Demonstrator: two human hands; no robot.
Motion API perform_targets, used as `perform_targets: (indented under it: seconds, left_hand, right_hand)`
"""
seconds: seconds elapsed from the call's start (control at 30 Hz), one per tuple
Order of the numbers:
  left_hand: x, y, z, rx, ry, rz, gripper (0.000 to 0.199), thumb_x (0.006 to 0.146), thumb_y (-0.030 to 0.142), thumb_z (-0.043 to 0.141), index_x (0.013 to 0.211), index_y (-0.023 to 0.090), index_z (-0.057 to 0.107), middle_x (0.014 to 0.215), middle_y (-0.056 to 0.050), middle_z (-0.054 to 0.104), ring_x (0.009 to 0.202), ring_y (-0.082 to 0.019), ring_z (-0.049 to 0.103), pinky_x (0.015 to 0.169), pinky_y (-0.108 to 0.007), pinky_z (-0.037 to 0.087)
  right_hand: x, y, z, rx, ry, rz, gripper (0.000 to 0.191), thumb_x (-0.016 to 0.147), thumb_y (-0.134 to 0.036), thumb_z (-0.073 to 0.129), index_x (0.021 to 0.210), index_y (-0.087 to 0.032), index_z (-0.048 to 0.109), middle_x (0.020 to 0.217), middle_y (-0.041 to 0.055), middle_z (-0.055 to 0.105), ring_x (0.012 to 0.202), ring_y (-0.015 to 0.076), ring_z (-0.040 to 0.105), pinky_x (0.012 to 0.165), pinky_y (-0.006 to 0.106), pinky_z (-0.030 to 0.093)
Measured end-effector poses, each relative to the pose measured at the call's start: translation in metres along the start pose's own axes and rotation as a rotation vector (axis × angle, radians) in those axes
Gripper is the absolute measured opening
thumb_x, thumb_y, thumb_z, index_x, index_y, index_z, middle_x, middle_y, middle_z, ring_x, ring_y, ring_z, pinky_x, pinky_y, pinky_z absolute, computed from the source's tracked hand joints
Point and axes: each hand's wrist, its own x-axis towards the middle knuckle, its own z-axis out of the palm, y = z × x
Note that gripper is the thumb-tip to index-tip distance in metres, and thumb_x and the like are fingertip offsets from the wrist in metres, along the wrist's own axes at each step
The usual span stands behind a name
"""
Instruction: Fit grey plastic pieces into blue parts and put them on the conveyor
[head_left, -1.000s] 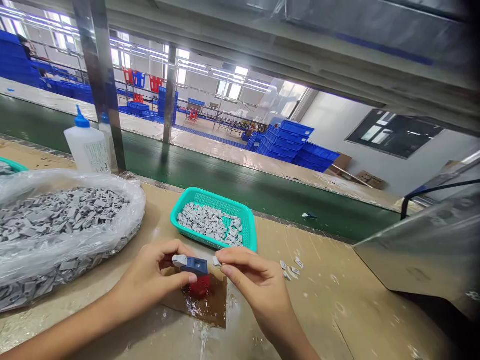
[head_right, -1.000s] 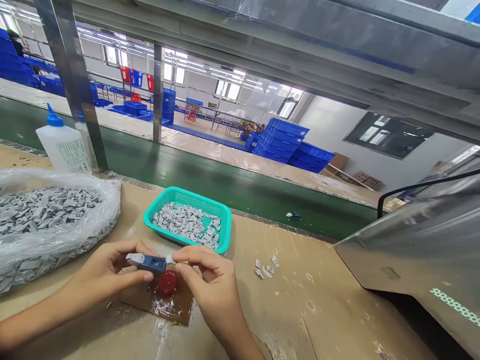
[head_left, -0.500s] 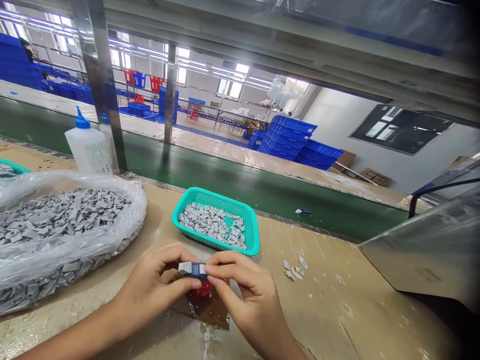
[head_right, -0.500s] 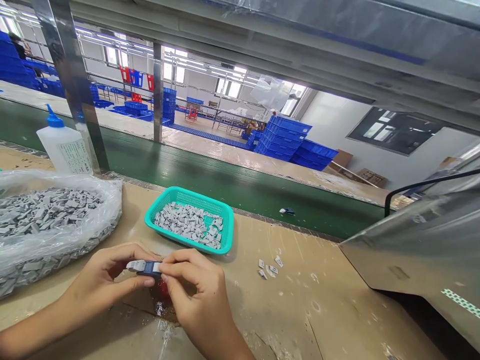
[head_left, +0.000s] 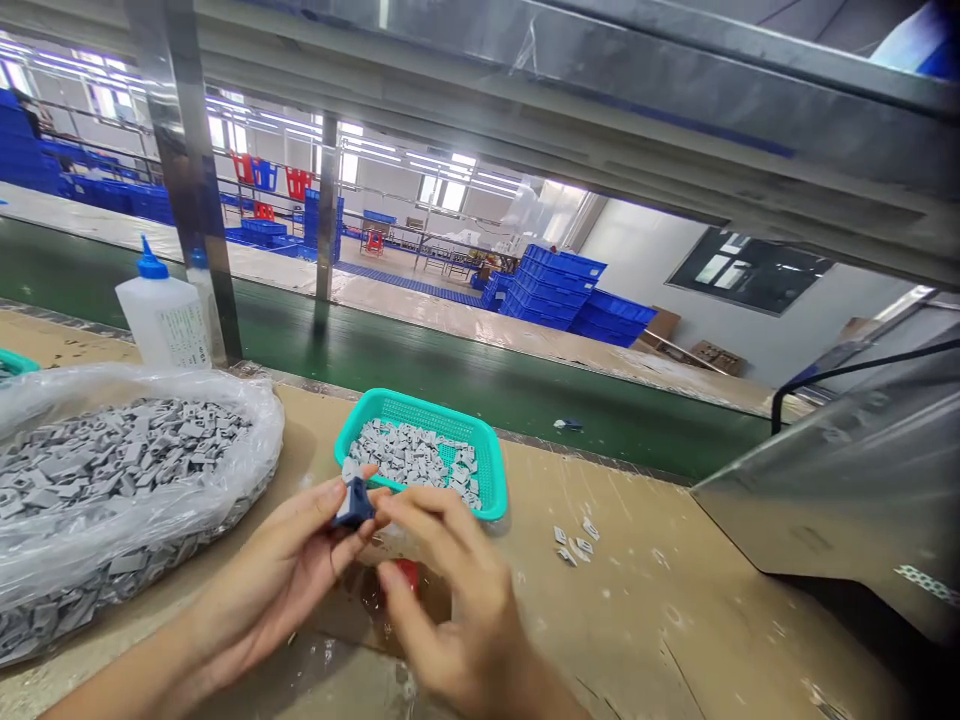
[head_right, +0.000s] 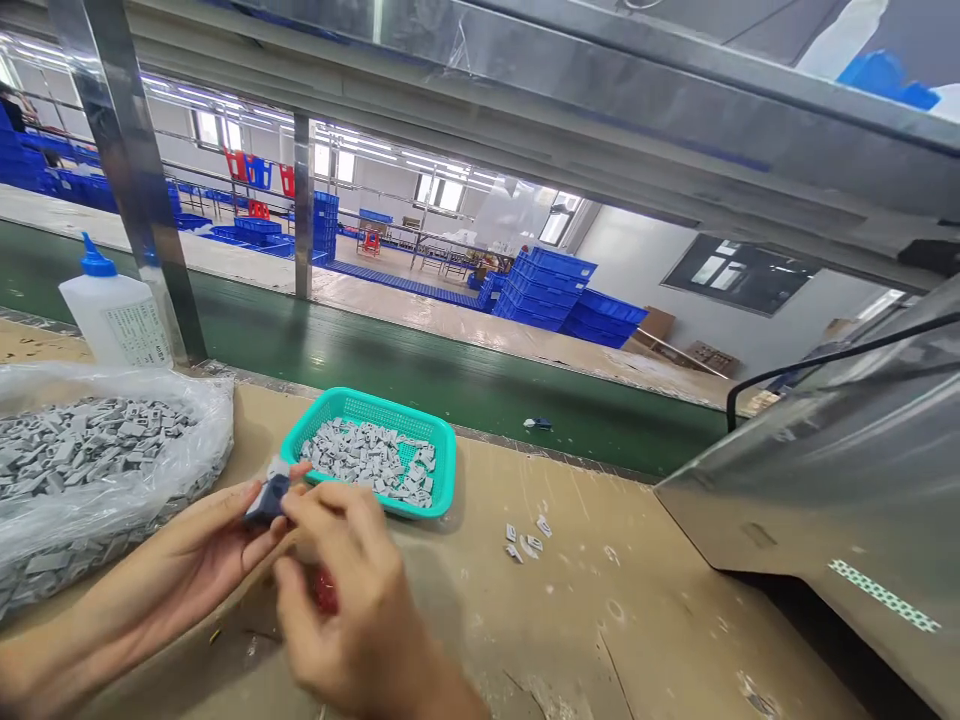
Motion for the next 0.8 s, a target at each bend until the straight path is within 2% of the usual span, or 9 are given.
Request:
perform_targets:
  seconds: [0.1, 0.13, 0.17, 0.23, 0.3, 0.43, 0.57, 0.7, 0.8]
  left_hand:
    - [0.003, 0.008, -0.005, 0.023, -0.054, 0.057, 0.029, 0.082, 0.015, 0.046, 0.110, 0.011, 0.053, 0.090, -0.010, 0.059, 0.075, -0.013, 0.056, 0.065, -0.020, 0.049]
    - [0.004, 0.010, -0.008, 0.025, -0.079, 0.072, 0.033, 0.081, 0.015, 0.047, 0.114, 0.012, 0.049, 0.085, -0.009, 0.058, 0.070, -0.011, 0.055, 0.061, -0.020, 0.048]
    - [0.005, 0.011, -0.010, 0.022, -0.101, 0.086, 0.038, 0.081, 0.015, 0.047, 0.119, 0.013, 0.046, 0.080, -0.007, 0.057, 0.066, -0.010, 0.053, 0.058, -0.019, 0.047]
    - [0.007, 0.011, -0.014, 0.012, -0.137, 0.101, 0.045, 0.081, 0.015, 0.047, 0.125, 0.015, 0.039, 0.075, -0.005, 0.054, 0.063, -0.009, 0.050, 0.055, -0.017, 0.044]
    - [0.010, 0.011, -0.017, -0.002, -0.178, 0.106, 0.048, 0.082, 0.016, 0.046, 0.128, 0.015, 0.035, 0.072, -0.004, 0.051, 0.061, -0.008, 0.048, 0.053, -0.017, 0.042]
    - [0.014, 0.011, -0.019, -0.005, -0.267, 0.119, 0.049, 0.082, 0.020, 0.047, 0.129, 0.015, 0.034, 0.070, -0.003, 0.050, 0.059, -0.007, 0.048, 0.053, -0.016, 0.039]
    - [0.013, 0.011, -0.017, 0.067, -0.243, 0.088, 0.056, 0.078, 0.014, 0.053, 0.130, 0.019, 0.031, 0.094, -0.011, 0.058, 0.083, -0.015, 0.057, 0.060, -0.017, 0.041]
    - [0.012, 0.015, -0.012, 0.050, -0.214, 0.065, 0.055, 0.082, 0.022, 0.050, 0.132, 0.020, 0.028, 0.107, -0.014, 0.057, 0.093, -0.018, 0.057, 0.070, -0.021, 0.043]
    - [0.013, 0.021, -0.006, 0.099, -0.228, 0.061, 0.058, 0.078, 0.020, 0.054, 0.131, 0.018, 0.031, 0.107, -0.014, 0.057, 0.091, -0.017, 0.057, 0.071, -0.021, 0.042]
  right_hand:
    - [0.013, 0.034, -0.015, -0.177, -0.024, 0.287, 0.019, 0.082, -0.012, 0.041, 0.096, -0.016, 0.053, 0.095, 0.0082, 0.056, 0.090, 0.0170, 0.053, 0.078, 0.030, 0.045]
    - [0.018, 0.050, -0.018, -0.318, -0.188, 0.404, 0.019, 0.083, -0.011, 0.039, 0.093, -0.016, 0.053, 0.096, 0.0073, 0.056, 0.090, 0.0160, 0.053, 0.079, 0.030, 0.044]
    - [0.022, 0.066, -0.020, -0.360, -0.283, 0.449, 0.018, 0.080, -0.008, 0.043, 0.090, -0.015, 0.055, 0.092, 0.0072, 0.058, 0.085, 0.0161, 0.054, 0.076, 0.029, 0.044]
    - [0.029, 0.095, -0.019, -0.411, -0.422, 0.497, 0.015, 0.072, -0.001, 0.050, 0.078, -0.013, 0.058, 0.083, 0.0070, 0.060, 0.079, 0.0169, 0.055, 0.072, 0.030, 0.043]
    - [0.033, 0.115, -0.014, -0.439, -0.543, 0.524, 0.008, 0.072, -0.004, 0.056, 0.071, -0.012, 0.057, 0.076, 0.0046, 0.060, 0.076, 0.0159, 0.056, 0.070, 0.030, 0.044]
    - [0.038, 0.129, -0.005, -0.467, -0.680, 0.555, 0.014, 0.081, -0.022, 0.055, 0.072, -0.011, 0.057, 0.076, 0.0005, 0.059, 0.073, 0.0127, 0.056, 0.070, 0.031, 0.046]
    - [0.041, 0.128, -0.010, -0.435, -0.670, 0.570, 0.016, 0.080, -0.019, 0.056, 0.066, -0.012, 0.056, 0.069, -0.0010, 0.058, 0.068, 0.0113, 0.056, 0.067, 0.029, 0.046]
    - [0.042, 0.121, -0.028, -0.371, -0.470, 0.575, 0.012, 0.071, -0.006, 0.054, 0.063, -0.014, 0.059, 0.070, 0.0036, 0.060, 0.070, 0.0156, 0.056, 0.069, 0.030, 0.044]
    - [0.036, 0.111, -0.047, -0.261, -0.307, 0.607, 0.012, 0.073, -0.013, 0.049, 0.073, -0.014, 0.061, 0.071, 0.0056, 0.062, 0.065, 0.0166, 0.057, 0.062, 0.029, 0.046]
